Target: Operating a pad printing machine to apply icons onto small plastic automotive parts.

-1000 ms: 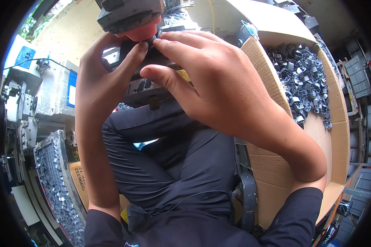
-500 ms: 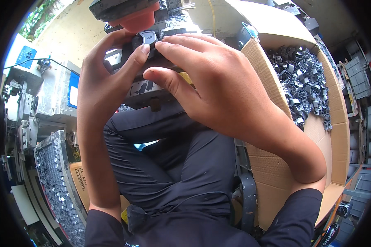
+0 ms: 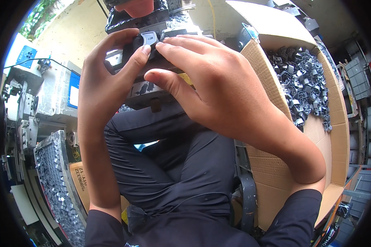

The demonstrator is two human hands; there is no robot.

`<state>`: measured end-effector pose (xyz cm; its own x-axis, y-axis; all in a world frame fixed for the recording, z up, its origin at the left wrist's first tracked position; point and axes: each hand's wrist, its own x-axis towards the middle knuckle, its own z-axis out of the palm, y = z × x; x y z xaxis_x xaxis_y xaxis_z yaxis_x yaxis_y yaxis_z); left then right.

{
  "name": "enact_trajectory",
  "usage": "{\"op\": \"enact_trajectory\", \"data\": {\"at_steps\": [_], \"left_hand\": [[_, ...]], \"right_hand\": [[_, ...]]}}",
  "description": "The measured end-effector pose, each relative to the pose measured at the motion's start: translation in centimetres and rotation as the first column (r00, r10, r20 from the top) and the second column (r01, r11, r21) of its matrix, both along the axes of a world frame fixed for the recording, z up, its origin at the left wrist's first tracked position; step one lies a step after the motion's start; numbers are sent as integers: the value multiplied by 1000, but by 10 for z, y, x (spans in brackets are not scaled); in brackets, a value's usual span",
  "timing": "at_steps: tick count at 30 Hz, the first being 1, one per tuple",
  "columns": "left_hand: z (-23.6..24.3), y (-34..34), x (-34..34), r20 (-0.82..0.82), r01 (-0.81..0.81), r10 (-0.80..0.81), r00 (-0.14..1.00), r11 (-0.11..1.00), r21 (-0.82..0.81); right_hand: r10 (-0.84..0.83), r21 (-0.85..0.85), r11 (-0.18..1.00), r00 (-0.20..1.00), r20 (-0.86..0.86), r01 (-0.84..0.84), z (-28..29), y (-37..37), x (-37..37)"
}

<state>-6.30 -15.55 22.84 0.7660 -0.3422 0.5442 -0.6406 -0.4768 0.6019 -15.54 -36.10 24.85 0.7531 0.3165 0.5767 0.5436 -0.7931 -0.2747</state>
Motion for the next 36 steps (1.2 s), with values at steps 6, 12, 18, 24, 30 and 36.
{"op": "enact_trajectory", "data": {"at_steps": [6, 12, 18, 24, 30, 36], "left_hand": [[1, 0, 0, 33, -8, 7, 999, 1000, 22], [2, 1, 0, -10, 1, -1, 1000, 1000, 8], [4, 1, -1, -34, 2, -1, 999, 1000, 18], [3, 1, 0, -34, 11, -11, 999, 1000, 8], [5, 1, -3, -45, 2, -2, 999, 1000, 14], [6, 0, -3, -61, 1, 0, 998, 1000, 13]], "right_hand": [[-3, -5, 1000, 1000, 4, 3, 0, 0, 0], [-11, -10, 1000, 1000, 10, 11, -1, 0, 0], [2, -8, 1000, 1000, 0, -2, 0, -1, 2], [0, -2, 1000, 1000, 12, 0, 0, 0, 1], [2, -6, 1000, 1000, 16, -2, 0, -1, 2], [2, -1, 1000, 1000, 30, -2, -2, -2, 3]]}}
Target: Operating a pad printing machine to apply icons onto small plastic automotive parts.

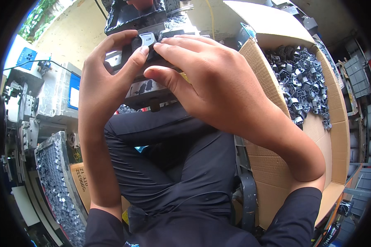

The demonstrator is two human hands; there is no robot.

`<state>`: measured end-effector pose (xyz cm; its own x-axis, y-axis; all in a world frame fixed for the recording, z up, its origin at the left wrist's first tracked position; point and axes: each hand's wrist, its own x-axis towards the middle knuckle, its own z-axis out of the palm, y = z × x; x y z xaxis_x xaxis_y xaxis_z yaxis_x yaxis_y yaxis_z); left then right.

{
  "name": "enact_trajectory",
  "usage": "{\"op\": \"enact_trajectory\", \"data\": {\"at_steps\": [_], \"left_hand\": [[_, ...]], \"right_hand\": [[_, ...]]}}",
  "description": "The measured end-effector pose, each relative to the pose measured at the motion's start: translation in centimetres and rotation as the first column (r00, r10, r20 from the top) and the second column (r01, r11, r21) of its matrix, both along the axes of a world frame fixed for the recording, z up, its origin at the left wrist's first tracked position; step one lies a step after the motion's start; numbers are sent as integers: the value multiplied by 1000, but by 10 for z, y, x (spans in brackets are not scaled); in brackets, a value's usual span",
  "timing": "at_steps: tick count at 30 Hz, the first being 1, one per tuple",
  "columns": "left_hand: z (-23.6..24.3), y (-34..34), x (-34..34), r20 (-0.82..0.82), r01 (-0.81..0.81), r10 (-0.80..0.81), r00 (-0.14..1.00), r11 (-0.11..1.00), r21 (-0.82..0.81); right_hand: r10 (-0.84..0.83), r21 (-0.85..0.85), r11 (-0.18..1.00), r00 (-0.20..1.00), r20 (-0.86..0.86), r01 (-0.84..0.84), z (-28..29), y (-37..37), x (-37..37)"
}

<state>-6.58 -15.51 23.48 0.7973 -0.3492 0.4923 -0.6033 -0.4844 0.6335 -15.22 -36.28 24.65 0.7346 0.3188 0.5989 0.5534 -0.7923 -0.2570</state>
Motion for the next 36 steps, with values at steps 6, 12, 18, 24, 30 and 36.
{"op": "enact_trajectory", "data": {"at_steps": [6, 12, 18, 24, 30, 36], "left_hand": [[-3, 0, 3, 55, 3, -3, 998, 1000, 1], [-1, 0, 1, 3, 0, 0, 1000, 1000, -4], [-2, 0, 1, 62, -6, 5, 998, 1000, 25], [-1, -1, -1, -8, -6, 6, 1000, 1000, -14], [-3, -1, 1, 33, -3, 4, 999, 1000, -10], [-3, -1, 1, 43, -9, 9, 999, 1000, -2]], "right_hand": [[-6, 0, 1000, 1000, -25, 6, 3, 1, -1], [-12, 4, 1000, 999, -33, 12, 1, 1, -1], [-14, 10, 1000, 999, -30, 14, 1, 1, -2], [-16, -1, 1000, 999, -42, 16, 1, 1, -2], [-32, -22, 999, 998, -58, 31, 3, 3, -4], [-30, -11, 1000, 998, -54, 29, 2, 3, -3]]}}
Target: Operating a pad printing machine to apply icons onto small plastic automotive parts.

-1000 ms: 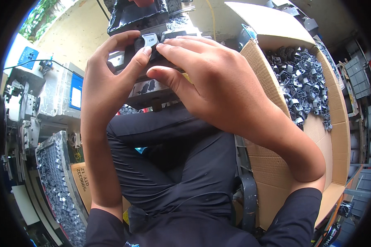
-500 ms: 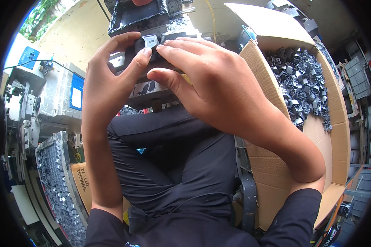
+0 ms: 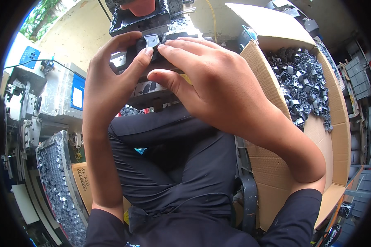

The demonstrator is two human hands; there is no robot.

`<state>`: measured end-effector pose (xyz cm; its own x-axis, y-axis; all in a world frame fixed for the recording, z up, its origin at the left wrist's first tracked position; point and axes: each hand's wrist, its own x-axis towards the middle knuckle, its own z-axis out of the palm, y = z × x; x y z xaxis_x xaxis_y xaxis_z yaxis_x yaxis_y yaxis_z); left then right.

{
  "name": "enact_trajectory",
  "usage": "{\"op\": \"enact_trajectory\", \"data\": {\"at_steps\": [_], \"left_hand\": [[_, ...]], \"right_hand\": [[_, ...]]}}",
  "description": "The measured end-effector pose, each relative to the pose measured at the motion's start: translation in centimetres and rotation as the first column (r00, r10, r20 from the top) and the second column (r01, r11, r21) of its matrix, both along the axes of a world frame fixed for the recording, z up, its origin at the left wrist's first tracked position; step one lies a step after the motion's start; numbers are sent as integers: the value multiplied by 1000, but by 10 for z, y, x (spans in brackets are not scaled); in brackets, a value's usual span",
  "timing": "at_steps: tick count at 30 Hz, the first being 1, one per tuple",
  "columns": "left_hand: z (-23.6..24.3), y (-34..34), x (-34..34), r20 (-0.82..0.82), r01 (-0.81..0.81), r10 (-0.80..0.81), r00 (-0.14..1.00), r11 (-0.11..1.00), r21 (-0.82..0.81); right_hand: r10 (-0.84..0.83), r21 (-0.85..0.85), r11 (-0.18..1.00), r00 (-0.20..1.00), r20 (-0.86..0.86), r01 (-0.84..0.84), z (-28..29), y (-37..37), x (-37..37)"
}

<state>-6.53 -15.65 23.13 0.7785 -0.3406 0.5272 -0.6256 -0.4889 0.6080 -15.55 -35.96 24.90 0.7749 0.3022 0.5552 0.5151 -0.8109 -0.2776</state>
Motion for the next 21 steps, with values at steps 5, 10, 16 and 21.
{"op": "enact_trajectory", "data": {"at_steps": [5, 10, 16, 21], "left_hand": [[0, 0, 0, -8, -1, 1, 1000, 1000, -4], [-1, 0, 0, -1, 2, -2, 1000, 1000, -12], [-1, 0, 1, 17, 10, -10, 1000, 1000, -5], [-1, 0, 1, 3, 5, -5, 1000, 1000, -4]], "right_hand": [[-2, -6, 1000, 1000, 17, 2, -1, 0, 0], [-2, -2, 1000, 1000, 19, 2, 0, 1, -1], [0, 6, 1000, 1000, 23, 0, -1, 1, -1], [-2, 5, 1000, 1000, 10, 2, 1, 1, -1]]}}
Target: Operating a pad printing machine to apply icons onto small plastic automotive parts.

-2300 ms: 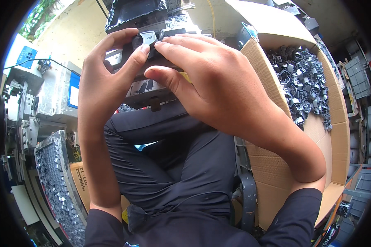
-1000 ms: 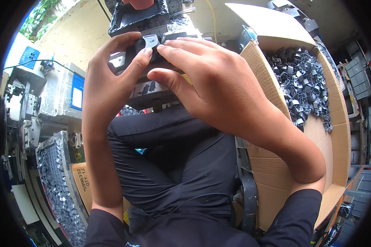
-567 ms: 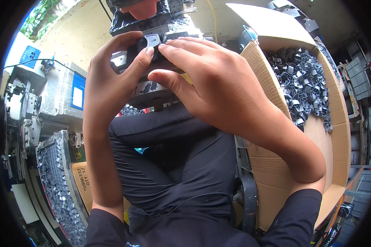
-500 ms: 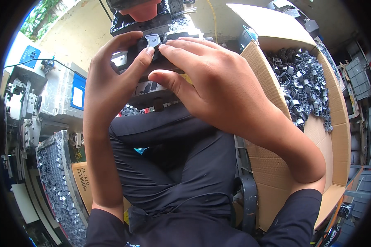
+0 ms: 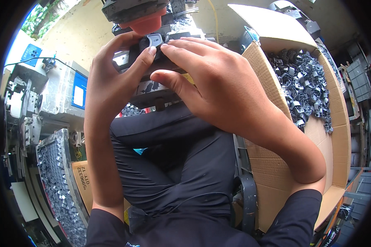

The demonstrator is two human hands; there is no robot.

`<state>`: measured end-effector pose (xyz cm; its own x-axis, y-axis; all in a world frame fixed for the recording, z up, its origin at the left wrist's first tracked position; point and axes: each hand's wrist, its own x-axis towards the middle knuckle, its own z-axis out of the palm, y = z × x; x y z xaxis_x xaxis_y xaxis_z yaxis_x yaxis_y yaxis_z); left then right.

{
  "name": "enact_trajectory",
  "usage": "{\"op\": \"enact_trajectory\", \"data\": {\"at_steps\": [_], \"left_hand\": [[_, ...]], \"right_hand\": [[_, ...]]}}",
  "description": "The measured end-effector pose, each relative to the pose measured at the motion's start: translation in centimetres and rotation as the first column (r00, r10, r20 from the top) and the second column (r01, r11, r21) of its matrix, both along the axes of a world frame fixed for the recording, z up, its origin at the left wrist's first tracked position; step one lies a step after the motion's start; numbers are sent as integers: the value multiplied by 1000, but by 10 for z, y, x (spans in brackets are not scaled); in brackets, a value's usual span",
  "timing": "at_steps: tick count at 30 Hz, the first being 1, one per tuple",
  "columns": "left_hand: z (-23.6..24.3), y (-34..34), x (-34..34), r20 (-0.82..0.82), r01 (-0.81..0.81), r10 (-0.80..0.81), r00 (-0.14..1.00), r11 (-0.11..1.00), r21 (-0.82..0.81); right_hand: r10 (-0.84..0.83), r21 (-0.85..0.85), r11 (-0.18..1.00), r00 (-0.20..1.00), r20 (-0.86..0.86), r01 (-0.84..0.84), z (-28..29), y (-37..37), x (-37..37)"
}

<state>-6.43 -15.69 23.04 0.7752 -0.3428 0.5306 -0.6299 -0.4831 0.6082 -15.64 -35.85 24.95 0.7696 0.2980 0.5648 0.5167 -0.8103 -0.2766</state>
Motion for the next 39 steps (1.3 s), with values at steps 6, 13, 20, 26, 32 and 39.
{"op": "enact_trajectory", "data": {"at_steps": [6, 13, 20, 26, 32, 39], "left_hand": [[2, -1, 2, 35, 22, -22, 999, 1000, 10], [1, -1, 1, 30, 15, -15, 999, 1000, 12], [-2, 2, -1, 52, 0, 0, 999, 1000, 3], [-2, 4, -1, 101, 3, -9, 995, 998, 61], [1, 10, 7, 116, 111, -125, 985, 987, 117], [6, 11, -11, -4, 66, -66, 998, 998, 5]], "right_hand": [[2, 6, 1000, 1000, 17, -2, -2, -1, 2], [-1, -4, 1000, 1000, 15, 1, -2, -1, 1], [-1, 2, 1000, 1000, -1, 1, -1, 2, -1], [1, -13, 1000, 1000, -1, -1, 0, 2, 0], [16, -22, 1000, 1000, 21, -15, -2, -5, 4], [134, 28, 990, 986, 95, -137, -4, -9, 13]]}}
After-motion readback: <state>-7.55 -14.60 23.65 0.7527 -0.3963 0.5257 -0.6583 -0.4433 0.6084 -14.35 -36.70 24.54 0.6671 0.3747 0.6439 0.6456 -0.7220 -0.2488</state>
